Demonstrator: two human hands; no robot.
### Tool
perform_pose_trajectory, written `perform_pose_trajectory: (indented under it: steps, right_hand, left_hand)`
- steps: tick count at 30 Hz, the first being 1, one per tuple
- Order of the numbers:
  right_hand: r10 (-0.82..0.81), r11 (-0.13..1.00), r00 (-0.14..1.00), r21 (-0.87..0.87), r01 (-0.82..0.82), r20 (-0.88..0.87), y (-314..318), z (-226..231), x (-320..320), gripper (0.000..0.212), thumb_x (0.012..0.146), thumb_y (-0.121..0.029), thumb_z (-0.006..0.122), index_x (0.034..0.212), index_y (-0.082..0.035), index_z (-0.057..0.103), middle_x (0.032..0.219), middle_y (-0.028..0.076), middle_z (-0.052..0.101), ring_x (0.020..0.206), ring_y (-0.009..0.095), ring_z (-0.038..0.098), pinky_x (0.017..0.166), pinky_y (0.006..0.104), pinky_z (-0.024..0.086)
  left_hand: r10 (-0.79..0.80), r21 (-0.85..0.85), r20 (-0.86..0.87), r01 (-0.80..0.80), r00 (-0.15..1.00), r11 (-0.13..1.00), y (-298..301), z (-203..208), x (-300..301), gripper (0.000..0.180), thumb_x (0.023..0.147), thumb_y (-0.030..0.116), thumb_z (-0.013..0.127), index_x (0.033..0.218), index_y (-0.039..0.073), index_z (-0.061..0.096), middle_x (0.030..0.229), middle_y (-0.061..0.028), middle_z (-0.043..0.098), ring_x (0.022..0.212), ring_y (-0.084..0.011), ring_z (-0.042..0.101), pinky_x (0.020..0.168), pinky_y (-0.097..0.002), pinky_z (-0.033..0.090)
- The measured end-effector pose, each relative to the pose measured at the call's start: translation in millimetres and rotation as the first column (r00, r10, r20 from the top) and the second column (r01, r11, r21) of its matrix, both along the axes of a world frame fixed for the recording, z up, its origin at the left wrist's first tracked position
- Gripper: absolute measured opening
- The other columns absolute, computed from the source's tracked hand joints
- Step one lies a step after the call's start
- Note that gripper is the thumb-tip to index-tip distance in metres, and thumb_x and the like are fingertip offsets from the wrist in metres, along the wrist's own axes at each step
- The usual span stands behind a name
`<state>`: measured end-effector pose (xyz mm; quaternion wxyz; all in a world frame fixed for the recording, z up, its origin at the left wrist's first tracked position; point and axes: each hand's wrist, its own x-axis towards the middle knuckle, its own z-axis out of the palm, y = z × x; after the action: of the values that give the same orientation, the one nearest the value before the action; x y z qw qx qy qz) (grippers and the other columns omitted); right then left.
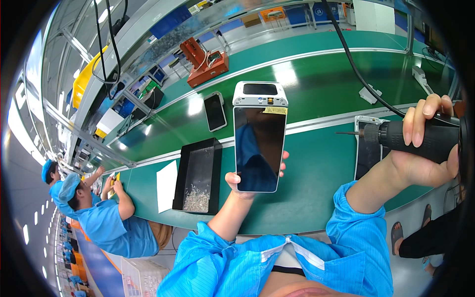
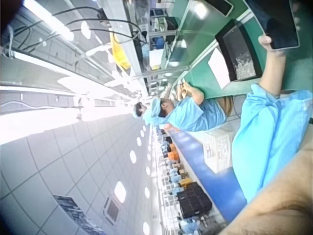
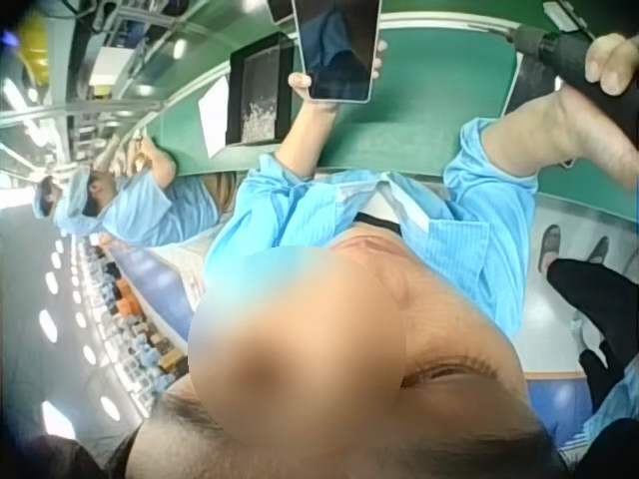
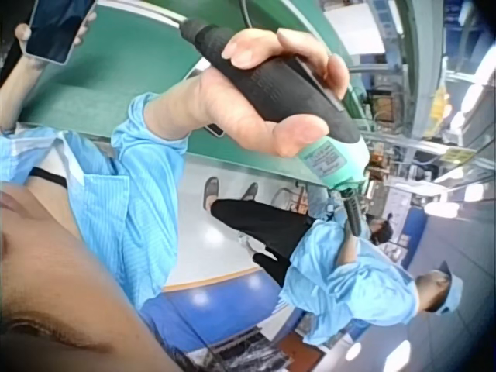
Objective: The person fastens small screws into electronic handheld devices on an assembly line using an electric screwdriver.
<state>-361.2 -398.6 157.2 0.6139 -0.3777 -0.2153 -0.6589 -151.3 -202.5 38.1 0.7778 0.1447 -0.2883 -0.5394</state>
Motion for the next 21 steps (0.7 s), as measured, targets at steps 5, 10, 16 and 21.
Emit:
perform_pose_trajectory:
  steps: [5, 10, 16, 21]
  right_hand:
    - [-0.024, 1.000, 1.000, 0.011, 0.024, 0.005, -4, -1, 2, 0.065, 0.068, -0.037, 0.053, 0.106, 0.014, 0.044, 0.083, 0.019, 0.045, 0.048, 0.011, 0.039, 0.041, 0.0206, 0.032]
    - [0.062, 0.993, 0.998, -0.101, -0.059, 0.023, -26, -1, -13, 0.067, 0.068, -0.037, 0.054, 0.107, 0.016, 0.043, 0.086, 0.020, 0.044, 0.051, 0.012, 0.040, 0.043, 0.0203, 0.032]
    - [0.001, 0.989, 1.000, -0.145, -0.005, -0.024, -38, -4, -45, 0.067, 0.070, -0.036, 0.056, 0.109, 0.016, 0.039, 0.084, 0.018, 0.042, 0.050, 0.011, 0.040, 0.041, 0.0193, 0.033]
    - [0.091, 0.930, 0.993, -0.349, -0.110, -0.072, -45, -9, -60, 0.063, 0.072, -0.031, 0.059, 0.108, 0.014, 0.035, 0.083, 0.017, 0.042, 0.047, 0.012, 0.042, 0.038, 0.0202, 0.038]
  left_hand:
    - [0.024, 0.042, -0.014, -0.024, 1.000, 0.999, -6, 0, 1, 0.103, 0.042, 0.027, 0.066, 0.131, 0.001, 0.021, 0.118, -0.0316, 0.039, 0.094, -0.0380, 0.054, 0.083, -0.0436, 0.047]
    - [0.099, -0.035, 0.124, -0.096, 0.987, 0.995, -59, 25, 29, 0.085, 0.057, 0.028, 0.060, 0.126, -0.008, 0.025, 0.116, -0.0310, 0.040, 0.096, -0.0364, 0.051, 0.081, -0.0420, 0.047]
    - [0.235, 0.335, -0.139, -0.178, 0.962, 0.925, -163, -15, 158, 0.052, 0.062, -0.006, 0.041, 0.114, -0.012, 0.033, 0.113, -0.0315, 0.042, 0.107, -0.0476, 0.041, 0.094, -0.0544, 0.035]
    - [0.538, 0.460, 0.034, -0.491, 0.842, 0.740, -195, -73, 239, 0.033, 0.074, -0.011, 0.051, 0.105, -0.002, 0.047, 0.104, -0.0161, 0.053, 0.097, -0.0302, 0.053, 0.088, -0.0443, 0.044]
